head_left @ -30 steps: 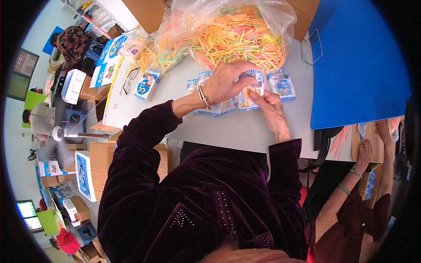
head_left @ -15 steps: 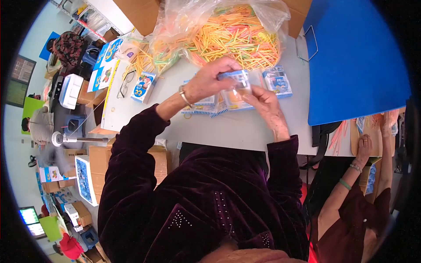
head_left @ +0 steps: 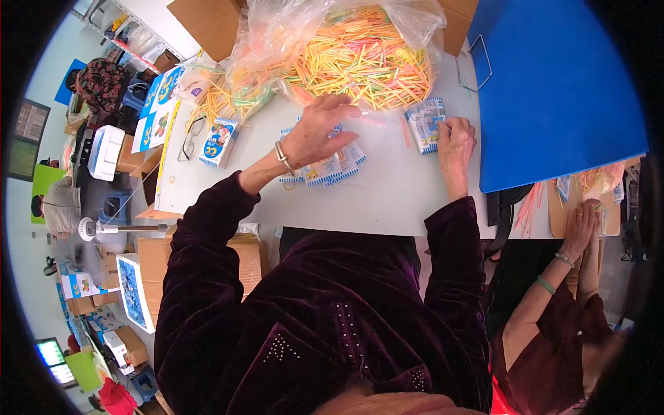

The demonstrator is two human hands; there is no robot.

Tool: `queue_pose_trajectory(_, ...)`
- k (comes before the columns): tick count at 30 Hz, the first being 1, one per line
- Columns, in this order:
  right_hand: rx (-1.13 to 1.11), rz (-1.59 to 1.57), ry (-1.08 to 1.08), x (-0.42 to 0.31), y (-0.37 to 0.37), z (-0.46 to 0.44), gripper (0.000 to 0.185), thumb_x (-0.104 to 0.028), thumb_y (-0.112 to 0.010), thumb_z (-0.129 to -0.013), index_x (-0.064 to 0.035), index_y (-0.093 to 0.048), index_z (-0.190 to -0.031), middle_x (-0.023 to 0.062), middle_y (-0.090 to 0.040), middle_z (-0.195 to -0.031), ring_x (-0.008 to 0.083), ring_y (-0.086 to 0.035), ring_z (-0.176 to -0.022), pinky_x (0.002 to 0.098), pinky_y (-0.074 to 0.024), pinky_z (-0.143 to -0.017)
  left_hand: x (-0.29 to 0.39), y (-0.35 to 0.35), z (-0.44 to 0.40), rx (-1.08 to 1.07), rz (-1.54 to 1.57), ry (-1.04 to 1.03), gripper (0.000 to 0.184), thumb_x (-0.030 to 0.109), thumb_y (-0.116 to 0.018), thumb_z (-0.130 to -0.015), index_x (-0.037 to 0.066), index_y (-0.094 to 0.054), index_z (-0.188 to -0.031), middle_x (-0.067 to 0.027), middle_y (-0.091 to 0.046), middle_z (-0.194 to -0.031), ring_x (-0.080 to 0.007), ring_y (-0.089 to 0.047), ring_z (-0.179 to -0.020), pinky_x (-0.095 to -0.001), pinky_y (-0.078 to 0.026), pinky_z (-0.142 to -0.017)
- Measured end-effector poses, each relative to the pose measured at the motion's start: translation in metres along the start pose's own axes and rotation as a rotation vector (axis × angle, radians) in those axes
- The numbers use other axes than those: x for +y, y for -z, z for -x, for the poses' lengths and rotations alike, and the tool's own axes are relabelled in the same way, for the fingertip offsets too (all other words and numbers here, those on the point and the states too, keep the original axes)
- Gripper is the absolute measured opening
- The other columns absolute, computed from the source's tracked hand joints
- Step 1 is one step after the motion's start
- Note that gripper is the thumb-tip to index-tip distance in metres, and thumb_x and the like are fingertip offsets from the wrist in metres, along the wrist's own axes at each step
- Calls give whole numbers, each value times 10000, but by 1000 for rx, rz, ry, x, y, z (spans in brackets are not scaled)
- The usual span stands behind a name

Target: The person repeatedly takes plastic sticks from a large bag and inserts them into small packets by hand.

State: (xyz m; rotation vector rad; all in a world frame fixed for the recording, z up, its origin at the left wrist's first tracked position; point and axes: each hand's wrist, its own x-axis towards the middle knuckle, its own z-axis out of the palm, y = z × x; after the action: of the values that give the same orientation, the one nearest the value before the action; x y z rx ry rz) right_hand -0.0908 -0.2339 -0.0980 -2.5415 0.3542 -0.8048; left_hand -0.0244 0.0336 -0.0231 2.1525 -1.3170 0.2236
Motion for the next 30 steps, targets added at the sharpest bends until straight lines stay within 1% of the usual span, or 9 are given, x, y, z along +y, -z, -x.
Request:
queue_pose_trajectory(5,204,18,91,-11,17,-2,126,-91,-597,-770,-3,-583,-860,133,-583,-833,309,-546,-787,385,-425,-683,-3,-17,-21,28,71,-58,311,178,-656,-721,52,-559,-988,-154,-534,-1038,-320,-519,-926,-382,-419,-791)
queue_pose_trajectory(7,234,-203,200,-32,35,-4,137,-65,-605,-764,-6,-585,-887,129,-597,-835,283,-570,-749,361,-434,-661,4,-16,-33,117,280,28,328,213,-666,-733,42,-554,-989,-141,-568,-958,-269,-556,-846,-340,-446,-727)
queue_pose_trajectory(10,29,-530,153,-65,43,9,168,-49,-623,-753,-1,-578,-908,134,-598,-836,266,-579,-728,332,-443,-655,8,-20,-45,169,408,96,293,239,-683,-732,28,-579,-907,-100,-595,-792,-175,-561,-688,-281,-450,-618)
queue_pose_trajectory(11,25,-491,148,-74,43,14,184,-44,-635,-755,2,-572,-922,101,-603,-839,197,-576,-729,304,-444,-670,8,-17,-46,174,402,103,293,239,-683,-732,28,-579,-907,-100,-595,-792,-175,-561,-688,-281,-450,-618)
queue_pose_trajectory(13,-18,-652,65,-77,28,21,189,-46,-637,-759,0,-573,-931,79,-600,-835,158,-563,-718,281,-442,-661,9,-11,-47,-256,442,428,215,197,-630,-790,4,-606,-881,-41,-599,-791,-84,-551,-767,-229,-439,-694)
queue_pose_trajectory(14,-55,-802,-26,-78,23,23,195,-48,-638,-763,-2,-574,-941,56,-596,-831,119,-551,-707,259,-440,-653,7,-14,-41,-191,540,395,187,182,-626,-788,10,-623,-862,-23,-598,-712,-54,-535,-684,-204,-434,-625)
queue_pose_trajectory(20,-349,-882,-36,-81,15,21,112,-39,-638,-765,-2,-610,-867,-10,-538,-699,51,-481,-625,191,-398,-569,7,-16,-24,-75,422,265,142,139,-609,-784,25,-627,-867,-58,-613,-715,-110,-559,-638,-241,-437,-587)
queue_pose_trajectory(24,-341,-923,-54,-88,13,23,78,-39,-636,-768,19,-584,-773,-20,-485,-613,53,-419,-564,204,-356,-513,16,-14,-22,33,265,132,118,125,-613,-757,18,-620,-807,-114,-592,-697,-216,-563,-622,-289,-441,-578)
queue_pose_trajectory(30,-338,-807,33,-88,13,23,205,-54,-619,-785,22,-461,-679,12,-375,-549,70,-311,-530,243,-286,-453,7,-22,-24,32,96,56,110,123,-598,-761,18,-609,-791,-125,-583,-699,-237,-562,-630,-305,-438,-577)
